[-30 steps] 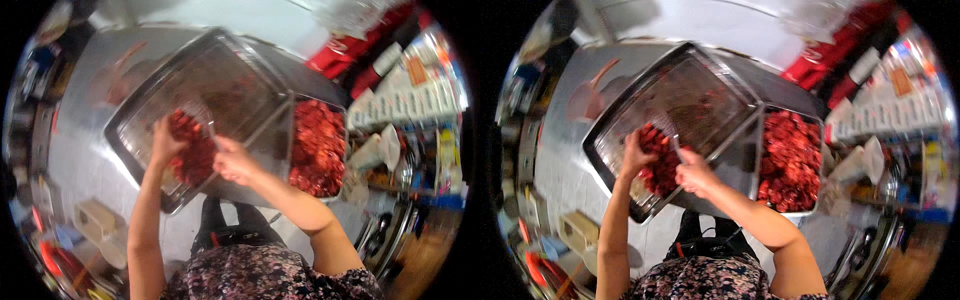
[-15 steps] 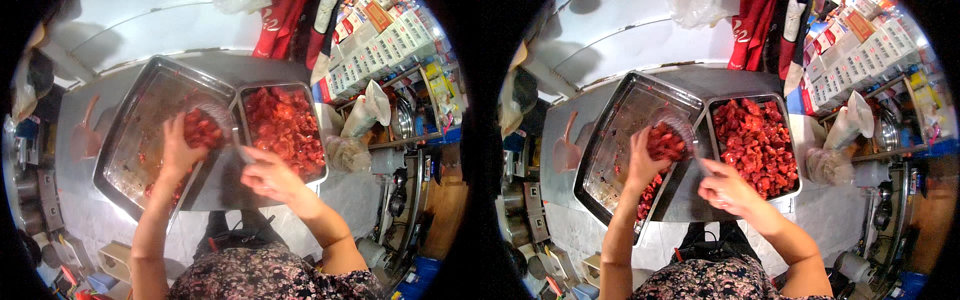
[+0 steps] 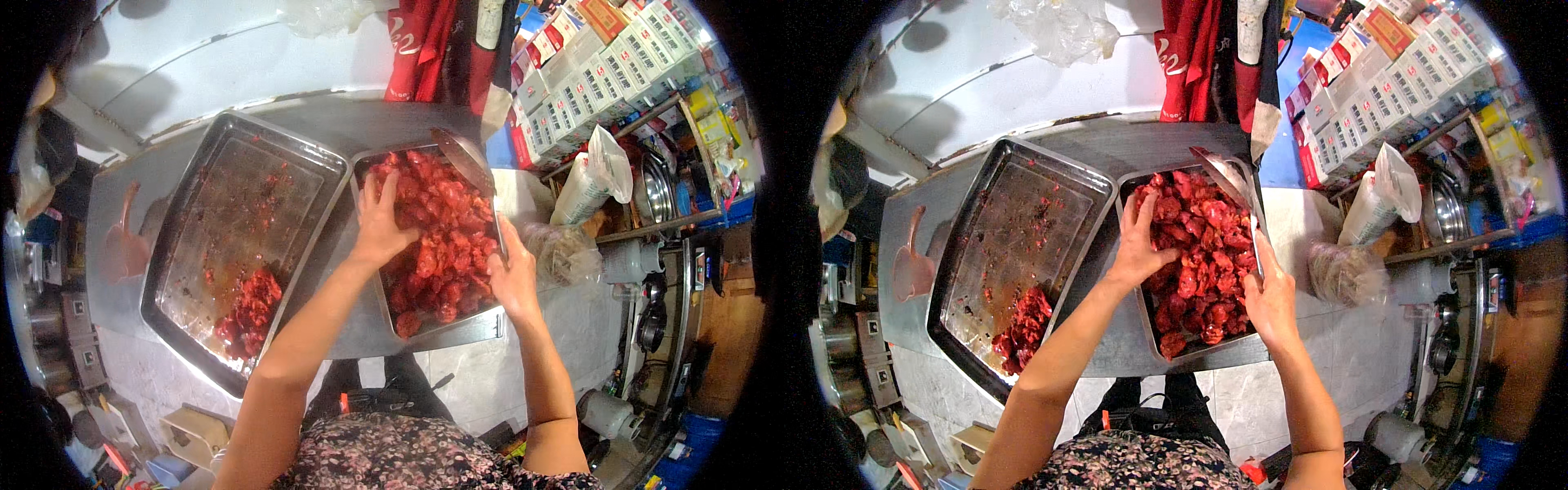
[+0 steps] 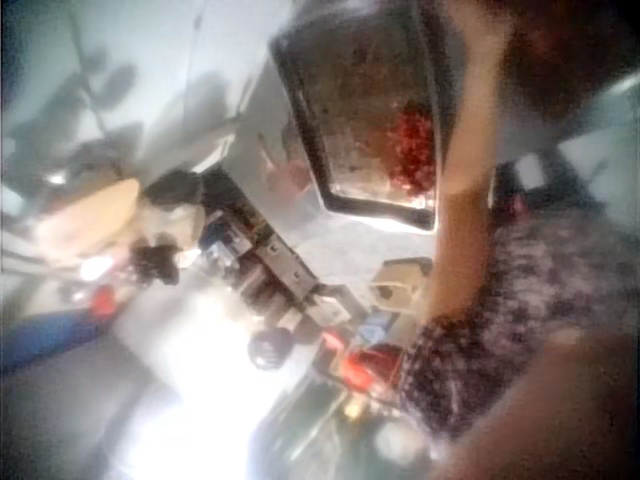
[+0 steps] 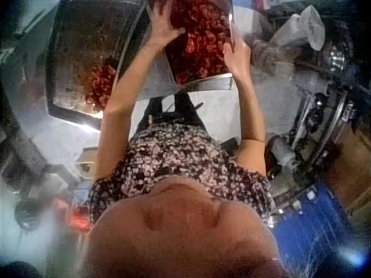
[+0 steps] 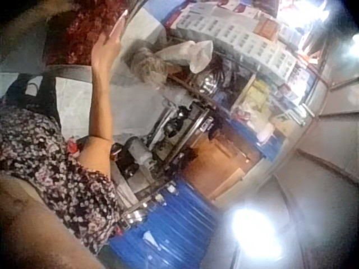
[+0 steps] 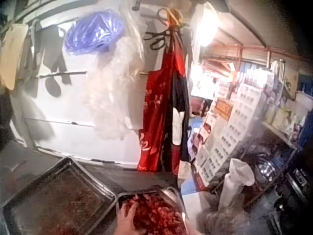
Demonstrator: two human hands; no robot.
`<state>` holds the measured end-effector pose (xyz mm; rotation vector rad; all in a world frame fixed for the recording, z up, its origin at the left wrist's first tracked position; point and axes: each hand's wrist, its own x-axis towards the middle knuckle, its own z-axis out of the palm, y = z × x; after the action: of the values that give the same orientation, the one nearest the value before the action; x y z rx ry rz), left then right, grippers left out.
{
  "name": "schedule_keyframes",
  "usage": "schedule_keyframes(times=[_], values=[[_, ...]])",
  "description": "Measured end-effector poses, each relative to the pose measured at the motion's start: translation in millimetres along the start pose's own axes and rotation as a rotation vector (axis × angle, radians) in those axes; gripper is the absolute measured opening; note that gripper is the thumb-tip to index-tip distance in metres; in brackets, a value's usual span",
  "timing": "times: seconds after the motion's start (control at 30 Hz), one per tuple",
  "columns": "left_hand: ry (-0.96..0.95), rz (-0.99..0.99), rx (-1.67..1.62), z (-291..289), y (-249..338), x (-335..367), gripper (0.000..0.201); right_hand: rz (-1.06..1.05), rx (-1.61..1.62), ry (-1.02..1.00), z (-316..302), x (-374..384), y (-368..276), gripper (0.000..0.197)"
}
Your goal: The person stirs food in a large pan on a gas stove, rinses a plastic basin at a sink, and transfers cooked crayfish from a large metal tray into a smaller tray using a metal skimmer.
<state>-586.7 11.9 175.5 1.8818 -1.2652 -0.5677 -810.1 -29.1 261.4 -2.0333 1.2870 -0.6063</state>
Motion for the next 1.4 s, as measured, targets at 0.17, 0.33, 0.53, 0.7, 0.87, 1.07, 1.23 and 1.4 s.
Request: schedule_keyframes(times=[0.17, 0.33, 0.53, 0.7, 0.87, 1.07, 1.23, 1.4], values=[[0.162, 0.082, -0.019, 5, -28, -7, 0.073, 0.092, 0.164, -0.037, 0, -2, -2, 0.063], [0.250, 0.267, 0.306, 15, -18, -4, 0.047, 0.168, 0.493, -0.075, 10, -10, -18, 0.061], [0.303, 0.212, 0.087, -30, -22, -39, 0.060, 0.173, 0.596, -0.250, 31, -7, -84, 0.053], [0.517, -0.075, 0.190, -108, -79, -180, 0.059, 0.217, 0.423, -0.772, 76, -3, -131, 0.046], [0.644, -0.620, 0.357, -190, -124, -280, 0.082, 0.054, 0.144, -0.970, 147, 4, -153, 0.029], [0.331, -0.858, 0.160, -207, -143, -292, 0.122, 0.202, 0.012, -1.114, 171, 1, -182, 0.025], [0.286, -0.944, 0.174, -198, -135, -270, 0.124, 0.393, 0.046, -1.202, 183, -13, -193, 0.036], [0.310, -0.917, 0.122, -199, -134, -268, 0.126, 0.544, 0.074, -1.344, 204, -32, -207, 0.041]])
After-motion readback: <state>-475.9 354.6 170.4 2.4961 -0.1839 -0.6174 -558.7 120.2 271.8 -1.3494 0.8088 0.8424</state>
